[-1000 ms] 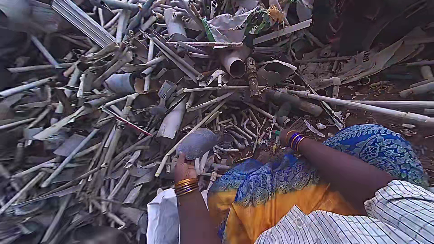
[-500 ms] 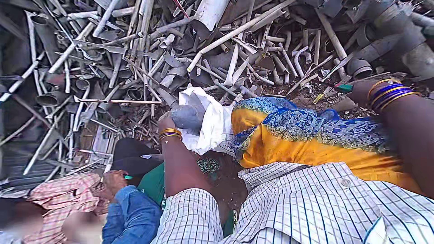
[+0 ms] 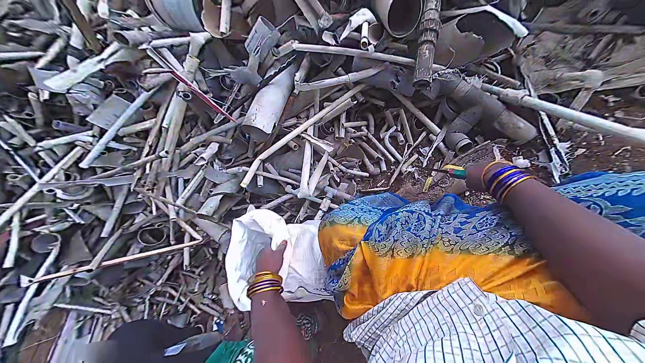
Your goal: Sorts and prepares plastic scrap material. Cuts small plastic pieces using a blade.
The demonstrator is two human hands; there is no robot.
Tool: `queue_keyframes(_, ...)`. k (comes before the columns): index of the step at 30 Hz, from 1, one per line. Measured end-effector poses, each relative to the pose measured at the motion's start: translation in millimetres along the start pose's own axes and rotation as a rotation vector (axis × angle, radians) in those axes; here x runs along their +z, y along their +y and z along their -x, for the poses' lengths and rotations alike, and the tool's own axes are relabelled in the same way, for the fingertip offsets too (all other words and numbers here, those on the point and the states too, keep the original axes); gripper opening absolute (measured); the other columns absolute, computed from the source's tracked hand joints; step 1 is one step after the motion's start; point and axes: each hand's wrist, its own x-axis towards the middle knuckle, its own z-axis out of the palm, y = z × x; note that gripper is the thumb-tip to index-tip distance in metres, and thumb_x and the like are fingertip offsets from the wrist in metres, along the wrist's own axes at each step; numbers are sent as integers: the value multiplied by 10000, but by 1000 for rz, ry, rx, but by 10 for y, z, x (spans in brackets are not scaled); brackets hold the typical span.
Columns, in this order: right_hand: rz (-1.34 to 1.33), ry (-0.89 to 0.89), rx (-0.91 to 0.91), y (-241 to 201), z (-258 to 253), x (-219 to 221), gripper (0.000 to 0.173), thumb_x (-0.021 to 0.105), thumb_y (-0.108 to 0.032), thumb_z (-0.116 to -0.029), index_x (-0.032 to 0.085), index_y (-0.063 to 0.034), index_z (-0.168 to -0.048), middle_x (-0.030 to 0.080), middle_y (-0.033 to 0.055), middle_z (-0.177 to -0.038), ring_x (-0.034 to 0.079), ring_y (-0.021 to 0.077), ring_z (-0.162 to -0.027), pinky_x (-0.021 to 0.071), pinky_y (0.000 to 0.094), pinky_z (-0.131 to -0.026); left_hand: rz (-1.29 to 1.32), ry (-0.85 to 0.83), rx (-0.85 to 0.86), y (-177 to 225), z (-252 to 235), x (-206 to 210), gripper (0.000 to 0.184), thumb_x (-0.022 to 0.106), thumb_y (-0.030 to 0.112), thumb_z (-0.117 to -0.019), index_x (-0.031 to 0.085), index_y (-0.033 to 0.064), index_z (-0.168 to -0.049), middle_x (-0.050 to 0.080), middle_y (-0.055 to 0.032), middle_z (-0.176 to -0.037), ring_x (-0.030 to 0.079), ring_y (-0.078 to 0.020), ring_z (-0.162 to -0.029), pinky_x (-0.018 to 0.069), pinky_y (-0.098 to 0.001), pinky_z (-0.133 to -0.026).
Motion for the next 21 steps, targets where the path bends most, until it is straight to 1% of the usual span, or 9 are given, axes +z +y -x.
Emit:
queue_keyframes(3, -21, 16, 22, -15, 60, -101, 319, 515, -133, -1058, 617, 150, -1162, 625, 334, -1225, 603, 467, -1207, 456, 640, -962, -176, 27, -13, 81, -2, -313, 550, 537, 378, -1075, 605, -126, -1286, 588, -351, -1340, 527, -462, -1338, 363, -593, -1132)
queue_keyframes(5, -66, 62, 43, -15, 11, -117, 321, 537, -153, -1038, 621, 125, -1173, 637, 321, -1210, 618, 466, -1188, 477, 652, -934, -192, 204, -12, 238, 10, -429, 620, 505, 461, -1068, 580, -82, -1356, 588, -336, -1356, 530, -473, -1336, 387, -619, -1118)
queue_keyframes(7, -122, 91, 70, -61, -2, -144, 311, 583, -136, -1007, 623, 121, -1177, 636, 320, -1216, 619, 472, -1181, 483, 661, -910, -58, 338, 163, 626, 188, -501, 607, 506, 425, -1075, 526, -72, -1422, 601, -347, -1323, 551, -503, -1292, 381, -659, -1090)
queue_keyframes(8, -143, 97, 87, -81, 7, -171, 303, 600, -126, -997, 630, 116, -1177, 636, 316, -1223, 623, 470, -1178, 492, 659, -904, -3, 332, 300, 883, 292, -506, 574, 509, 391, -1081, 523, -61, -1434, 629, -336, -1282, 581, -497, -1248, 389, -656, -1070)
queue_keyframes(11, -203, 140, 182, -104, 55, -276, 216, 623, -129, -968, 686, 62, -1048, 669, 275, -1160, 659, 442, -1098, 518, 636, -817, -25, 159, 668, 1643, 392, -399, 523, 540, 382, -1066, 570, -4, -1417, 705, -253, -1167, 673, -427, -1080, 460, -639, -966)
queue_keyframes(13, -237, 136, 247, -80, 74, -345, 208, 642, -147, -961, 700, 46, -1013, 676, 268, -1140, 663, 443, -1077, 517, 639, -797, -133, -8, 794, 2157, 314, -258, 528, 557, 391, -1061, 567, 10, -1426, 711, -232, -1156, 682, -407, -1057, 470, -642, -957)
queue_keyframes(16, -237, 105, 293, -46, 88, -461, 195, 644, -127, -954, 687, 56, -1003, 675, 274, -1129, 660, 455, -1073, 502, 646, -796, -300, -155, 861, 2897, 58, 43, 529, 558, 407, -1060, 567, 19, -1420, 697, -245, -1148, 657, -444, -1093, 457, -670, -966)
queue_keyframes(18, -218, 77, 305, -39, 26, -512, 189, 641, -130, -953, 681, 49, -997, 678, 267, -1111, 665, 445, -1059, 505, 636, -780, -393, -223, 846, 3333, -197, 253, 531, 522, 414, -1073, 551, 30, -1440, 663, -262, -1267, 605, -459, -1231, 415, -679, -1042)
queue_keyframes(21, -228, 32, 338, -9, -237, -470, 190, 654, -150, -948, 685, 35, -978, 682, 260, -1102, 671, 438, -1047, 514, 637, -764, -416, -288, 813, 3801, -705, 658, 471, 477, 366, -1094, 593, 18, -1390, 633, -277, -1316, 570, -460, -1285, 391, -675, -1075)
